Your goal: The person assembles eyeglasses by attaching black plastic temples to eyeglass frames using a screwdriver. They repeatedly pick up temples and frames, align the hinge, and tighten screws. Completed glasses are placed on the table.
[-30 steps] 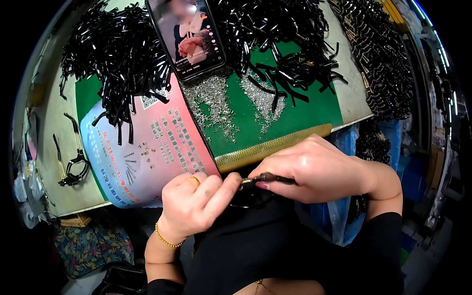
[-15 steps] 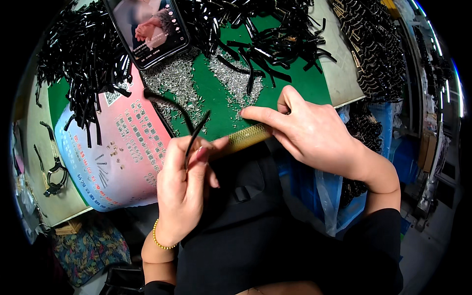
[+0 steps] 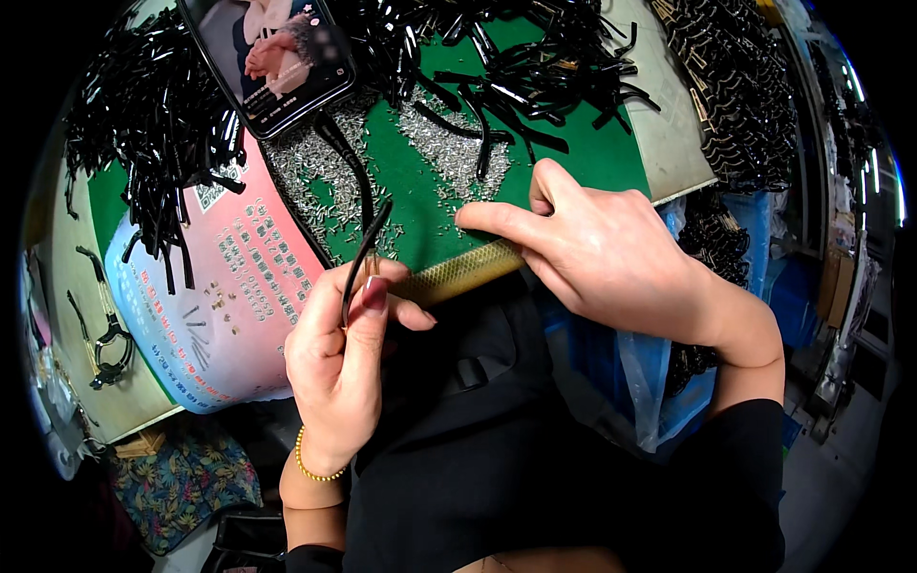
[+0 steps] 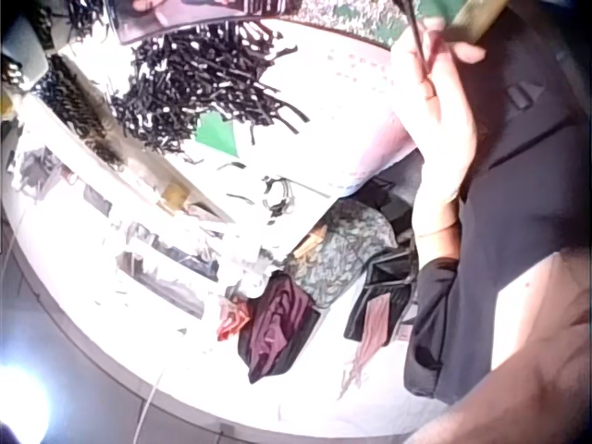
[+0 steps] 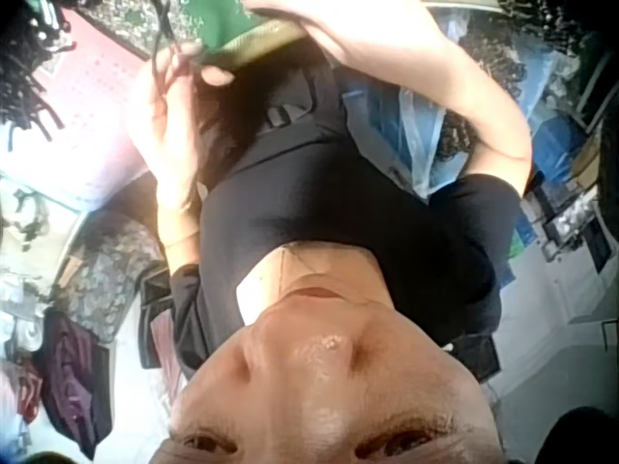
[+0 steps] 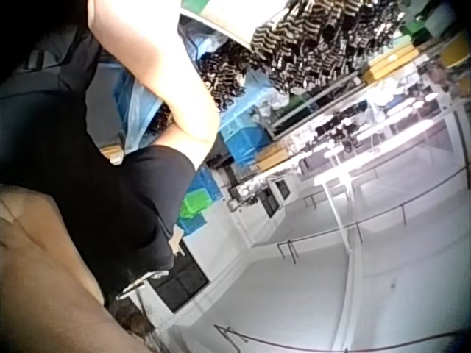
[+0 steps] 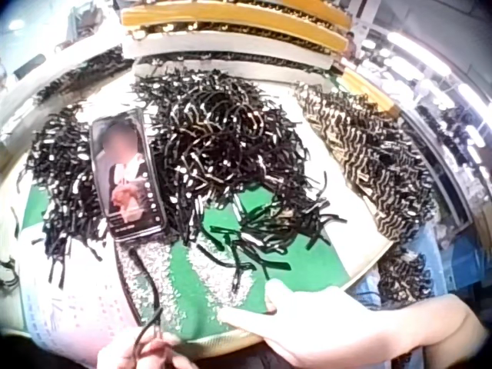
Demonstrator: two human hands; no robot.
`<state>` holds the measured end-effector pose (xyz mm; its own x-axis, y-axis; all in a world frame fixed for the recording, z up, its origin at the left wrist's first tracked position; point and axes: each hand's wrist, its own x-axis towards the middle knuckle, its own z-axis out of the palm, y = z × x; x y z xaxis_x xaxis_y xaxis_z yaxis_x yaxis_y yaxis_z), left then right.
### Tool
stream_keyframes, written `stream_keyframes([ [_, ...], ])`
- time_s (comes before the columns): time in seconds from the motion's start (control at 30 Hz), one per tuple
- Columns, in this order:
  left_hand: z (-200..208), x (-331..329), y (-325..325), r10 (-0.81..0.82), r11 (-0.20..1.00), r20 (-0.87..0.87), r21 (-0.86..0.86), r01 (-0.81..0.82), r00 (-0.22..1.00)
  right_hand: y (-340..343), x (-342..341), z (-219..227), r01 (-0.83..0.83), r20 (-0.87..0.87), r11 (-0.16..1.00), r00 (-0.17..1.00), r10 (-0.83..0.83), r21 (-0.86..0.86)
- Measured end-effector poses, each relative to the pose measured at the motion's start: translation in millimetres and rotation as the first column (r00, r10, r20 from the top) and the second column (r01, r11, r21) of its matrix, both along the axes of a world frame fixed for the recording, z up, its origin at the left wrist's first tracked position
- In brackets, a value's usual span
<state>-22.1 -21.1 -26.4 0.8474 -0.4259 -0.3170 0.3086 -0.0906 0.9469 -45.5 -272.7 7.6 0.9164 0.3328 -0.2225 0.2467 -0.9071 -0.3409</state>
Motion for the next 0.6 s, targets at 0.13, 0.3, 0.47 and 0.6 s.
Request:
stream_keyframes([
  [0.13,5.6,2.3,3.3,0.024,1.000,-0.097,0.020,-0.022,0.995,-0.6,1.9,-0.3,-0.050,0.020,0.999,0.999,0.050,-0.001],
  [0.3,5.1,2.0,2.5,0.052,0.998,-0.100,0.033,-0.049,0.994,1.7,3.8,0.0,-0.060,0.001,0.998,0.998,0.060,-0.011],
  [0.47,2.7,4.0,5.3,0.034,0.999,-0.105,0.010,-0.033,0.994,3.7,11.8,5.6,-0.091,-0.084,0.995,0.993,0.088,-0.029],
  [0.6,0.4,3.1,5.3,0.038,0.999,-0.098,0.019,-0.036,0.994,12.4,17.4,14.8,0.155,-0.460,0.936,0.888,0.008,0.315],
])
